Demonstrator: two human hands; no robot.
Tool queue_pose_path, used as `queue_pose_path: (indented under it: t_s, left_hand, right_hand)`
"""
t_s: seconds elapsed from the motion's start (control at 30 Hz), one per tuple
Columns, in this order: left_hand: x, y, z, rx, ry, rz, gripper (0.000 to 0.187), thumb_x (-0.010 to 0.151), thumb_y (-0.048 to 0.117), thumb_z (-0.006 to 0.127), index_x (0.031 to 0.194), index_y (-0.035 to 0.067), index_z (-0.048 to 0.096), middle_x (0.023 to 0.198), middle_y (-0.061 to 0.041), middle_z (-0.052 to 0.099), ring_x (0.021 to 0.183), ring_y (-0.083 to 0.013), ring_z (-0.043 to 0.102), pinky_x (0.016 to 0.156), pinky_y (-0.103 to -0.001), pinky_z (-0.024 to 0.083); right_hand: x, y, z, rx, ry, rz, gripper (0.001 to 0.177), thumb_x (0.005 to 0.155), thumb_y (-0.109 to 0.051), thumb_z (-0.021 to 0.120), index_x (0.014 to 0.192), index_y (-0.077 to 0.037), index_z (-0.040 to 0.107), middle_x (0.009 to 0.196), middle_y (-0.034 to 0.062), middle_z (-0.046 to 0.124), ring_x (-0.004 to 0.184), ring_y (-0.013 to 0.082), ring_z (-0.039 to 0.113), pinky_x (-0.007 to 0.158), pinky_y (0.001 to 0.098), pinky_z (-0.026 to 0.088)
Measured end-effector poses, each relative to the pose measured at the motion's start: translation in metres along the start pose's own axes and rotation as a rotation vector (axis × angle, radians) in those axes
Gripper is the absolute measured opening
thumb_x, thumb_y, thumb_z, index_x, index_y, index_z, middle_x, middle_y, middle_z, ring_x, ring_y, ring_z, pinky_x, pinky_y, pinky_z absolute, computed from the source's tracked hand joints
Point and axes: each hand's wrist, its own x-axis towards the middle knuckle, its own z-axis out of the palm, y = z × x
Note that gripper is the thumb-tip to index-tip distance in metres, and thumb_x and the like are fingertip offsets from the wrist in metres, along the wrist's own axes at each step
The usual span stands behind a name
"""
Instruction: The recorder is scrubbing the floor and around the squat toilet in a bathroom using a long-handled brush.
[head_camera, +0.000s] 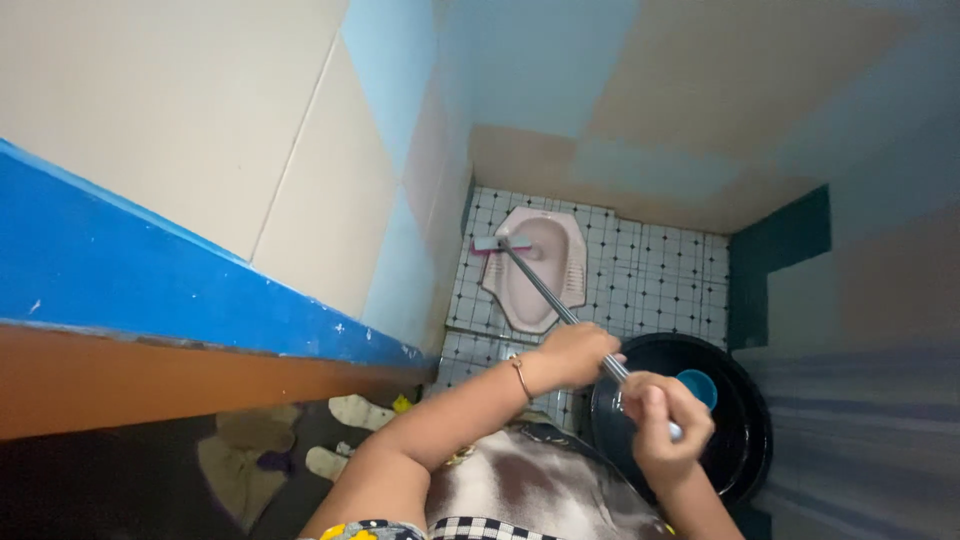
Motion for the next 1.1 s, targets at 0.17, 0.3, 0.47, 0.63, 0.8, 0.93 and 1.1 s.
queue_pose_path:
  t_s: [0.17,0.3,0.47,0.63,0.8,0.93,1.1]
  left_hand:
    - [0.012,-0.064,0.029,-0.002,0.065,-0.059,0.028,0.09,0.036,0.063,0.087,0.01,0.073,0.099,-0.018,0.072,0.103,-0.0391,0.067,0.086,-0.05,0.054]
    - [0.01,-0.082,0.033,0.019,0.106,-0.037,0.029,0.092,0.035,0.067,0.088,0.007,0.073,0.101,-0.02,0.071,0.105,-0.0402,0.065,0.092,-0.05,0.052]
    - [0.009,-0.027,-0.007,0.023,-0.032,-0.074,0.027,0.09,0.034,0.068,0.087,0.009,0.076,0.097,-0.02,0.073,0.1,-0.0401,0.069,0.088,-0.052,0.053]
    - [0.002,0.028,-0.017,-0.029,-0.146,-0.06,0.018,0.082,0.027,0.069,0.087,0.012,0.077,0.089,-0.018,0.075,0.09,-0.0393,0.073,0.078,-0.05,0.059]
    - [-0.025,0.08,-0.04,-0.044,-0.187,0.056,0.019,0.08,0.028,0.068,0.087,0.011,0.075,0.087,-0.016,0.075,0.088,-0.0387,0.072,0.073,-0.051,0.058]
    - [-0.032,0.088,-0.037,-0.078,-0.164,0.001,0.029,0.093,0.035,0.065,0.085,0.009,0.075,0.087,-0.018,0.073,0.087,-0.0402,0.071,0.076,-0.051,0.058]
    - [-0.017,0.065,-0.017,-0.114,-0.075,-0.081,0.033,0.096,0.036,0.062,0.083,0.008,0.074,0.087,-0.018,0.072,0.088,-0.0418,0.07,0.074,-0.053,0.056]
  right_hand:
    - [0.0,0.075,0.027,0.031,-0.096,-0.064,0.024,0.101,-0.005,0.048,0.09,0.004,0.067,0.078,0.0062,0.065,0.061,0.0079,0.053,0.058,0.0235,0.045]
    - [-0.002,0.093,0.036,0.072,-0.19,-0.088,0.023,0.101,-0.006,0.05,0.087,0.003,0.066,0.074,0.0051,0.061,0.061,0.0085,0.052,0.058,0.0238,0.044]
    - [-0.002,0.054,0.018,0.026,-0.094,-0.081,0.023,0.1,-0.006,0.048,0.089,0.004,0.067,0.078,0.0063,0.066,0.061,0.0084,0.056,0.058,0.024,0.047]
    - [-0.008,-0.016,-0.013,0.072,0.023,0.044,0.025,0.102,-0.004,0.045,0.088,0.006,0.064,0.082,0.0098,0.067,0.063,0.0117,0.052,0.059,0.0263,0.044]
    - [-0.016,-0.072,-0.035,0.188,-0.103,0.051,0.024,0.099,-0.001,0.046,0.079,0.005,0.057,0.068,0.0089,0.054,0.062,0.0154,0.048,0.062,0.0318,0.042]
    - [-0.018,-0.072,-0.037,0.209,-0.108,-0.012,0.025,0.101,-0.002,0.047,0.079,0.004,0.058,0.067,0.0076,0.054,0.062,0.0143,0.049,0.061,0.0315,0.043]
    - [-0.011,-0.043,-0.029,0.228,-0.158,-0.095,0.023,0.102,-0.003,0.047,0.084,0.005,0.058,0.071,0.0065,0.054,0.067,0.0144,0.052,0.065,0.0302,0.045]
